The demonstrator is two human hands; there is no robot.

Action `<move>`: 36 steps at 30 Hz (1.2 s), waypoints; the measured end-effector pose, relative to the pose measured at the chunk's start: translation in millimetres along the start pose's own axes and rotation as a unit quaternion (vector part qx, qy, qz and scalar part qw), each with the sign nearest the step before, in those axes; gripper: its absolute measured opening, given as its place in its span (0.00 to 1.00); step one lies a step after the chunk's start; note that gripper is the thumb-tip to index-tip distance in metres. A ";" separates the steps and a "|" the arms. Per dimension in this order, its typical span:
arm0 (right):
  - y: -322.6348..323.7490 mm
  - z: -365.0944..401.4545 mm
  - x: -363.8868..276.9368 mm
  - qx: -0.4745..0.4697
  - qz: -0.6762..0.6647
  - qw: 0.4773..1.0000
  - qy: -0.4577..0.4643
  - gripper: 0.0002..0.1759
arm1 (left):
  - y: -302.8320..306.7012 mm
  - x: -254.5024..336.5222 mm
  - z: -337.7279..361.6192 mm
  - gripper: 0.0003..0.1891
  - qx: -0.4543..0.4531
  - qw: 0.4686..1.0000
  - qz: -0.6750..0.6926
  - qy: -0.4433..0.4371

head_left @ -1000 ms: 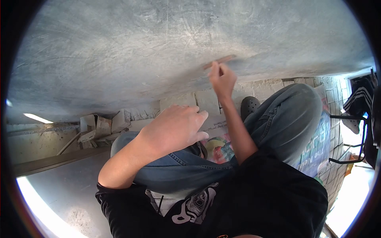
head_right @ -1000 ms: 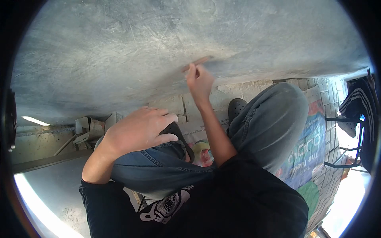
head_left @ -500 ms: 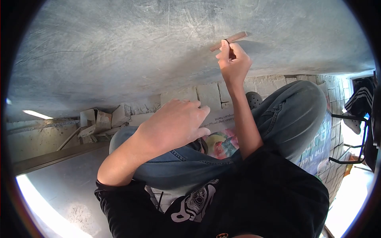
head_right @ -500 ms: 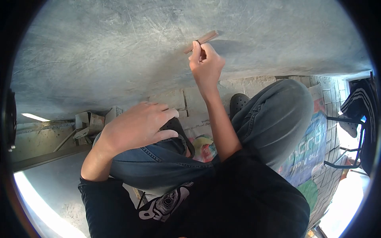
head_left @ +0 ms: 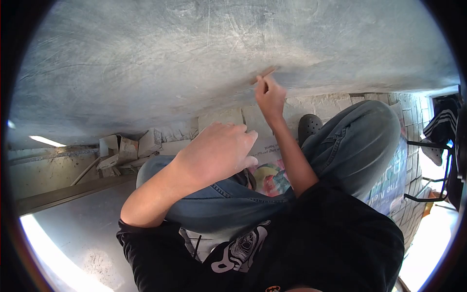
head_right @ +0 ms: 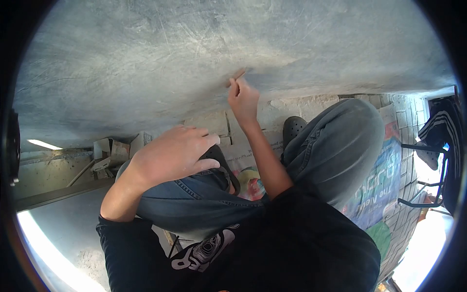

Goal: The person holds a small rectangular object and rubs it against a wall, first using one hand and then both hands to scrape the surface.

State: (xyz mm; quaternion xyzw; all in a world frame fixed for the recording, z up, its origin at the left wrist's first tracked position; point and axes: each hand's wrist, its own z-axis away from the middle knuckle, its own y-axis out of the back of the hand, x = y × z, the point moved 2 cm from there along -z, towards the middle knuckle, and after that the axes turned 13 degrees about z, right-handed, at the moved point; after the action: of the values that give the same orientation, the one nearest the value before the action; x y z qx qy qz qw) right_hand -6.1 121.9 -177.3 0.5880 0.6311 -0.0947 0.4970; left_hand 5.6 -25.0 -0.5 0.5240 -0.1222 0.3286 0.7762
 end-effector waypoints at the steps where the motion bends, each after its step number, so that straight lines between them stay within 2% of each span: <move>1: -5.7 6.5 5.2 -0.025 0.013 1.000 -0.003 0.13 | -1.4 0.6 -2.0 0.16 -0.007 1.000 -0.011 0.007; 3: -7.9 7.1 4.9 -0.051 0.024 0.998 -0.011 0.13 | 0.4 4.3 -1.6 0.16 0.006 1.000 -0.013 -0.002; 8: 14.3 -18.3 -26.4 0.000 -0.010 1.000 -0.006 0.12 | 1.5 5.5 3.9 0.16 0.025 0.999 0.011 -0.016; 9: 10.2 -14.6 -23.1 0.004 -0.010 1.000 -0.005 0.12 | 0.6 3.9 2.1 0.17 0.002 1.000 0.004 0.001; 11: -11.5 9.4 -4.5 -0.037 0.031 0.998 0.035 0.12 | -1.3 1.6 -0.9 0.17 -0.020 1.000 -0.003 0.018; 13: -13.3 11.1 -4.1 -0.031 0.036 0.997 0.054 0.12 | -2.6 2.7 -3.0 0.17 0.017 1.000 -0.009 -0.017; 15: -7.5 4.5 -6.9 -0.001 -0.005 1.000 0.005 0.13 | 0.4 5.3 0.4 0.16 0.035 0.999 -0.008 -0.022; 18: 11.9 -18.6 -31.4 -0.027 -0.055 0.997 -0.054 0.12 | 3.7 5.2 4.3 0.16 0.039 0.999 0.012 -0.022; 22: -10.4 5.5 -4.6 -0.021 0.044 0.999 0.017 0.12 | 1.0 0.9 -0.9 0.16 0.004 1.000 -0.005 0.009; 24: -16.8 12.1 -1.0 -0.081 0.037 0.996 -0.004 0.12 | -1.8 1.7 -4.9 0.16 0.009 1.000 -0.006 0.004; 30: 17.3 -21.1 -29.3 -0.058 -0.047 0.996 -0.053 0.14 | -3.9 1.6 2.6 0.16 0.004 1.000 0.010 -0.003; 34: -15.2 9.1 8.4 -0.097 0.015 0.995 -0.029 0.14 | -1.2 2.6 -1.9 0.16 -0.024 0.999 0.011 0.018; 36: -17.8 14.5 12.9 -0.133 -0.081 0.978 -0.139 0.14 | -3.5 3.2 -1.8 0.16 -0.005 1.000 0.007 0.004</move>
State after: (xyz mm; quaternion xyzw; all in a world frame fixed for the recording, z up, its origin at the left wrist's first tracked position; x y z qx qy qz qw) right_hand -11.1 114.9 -202.2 0.4442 0.6082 -0.1308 0.6447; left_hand 10.0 -23.1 -2.1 0.5182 -0.1245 0.3356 0.7767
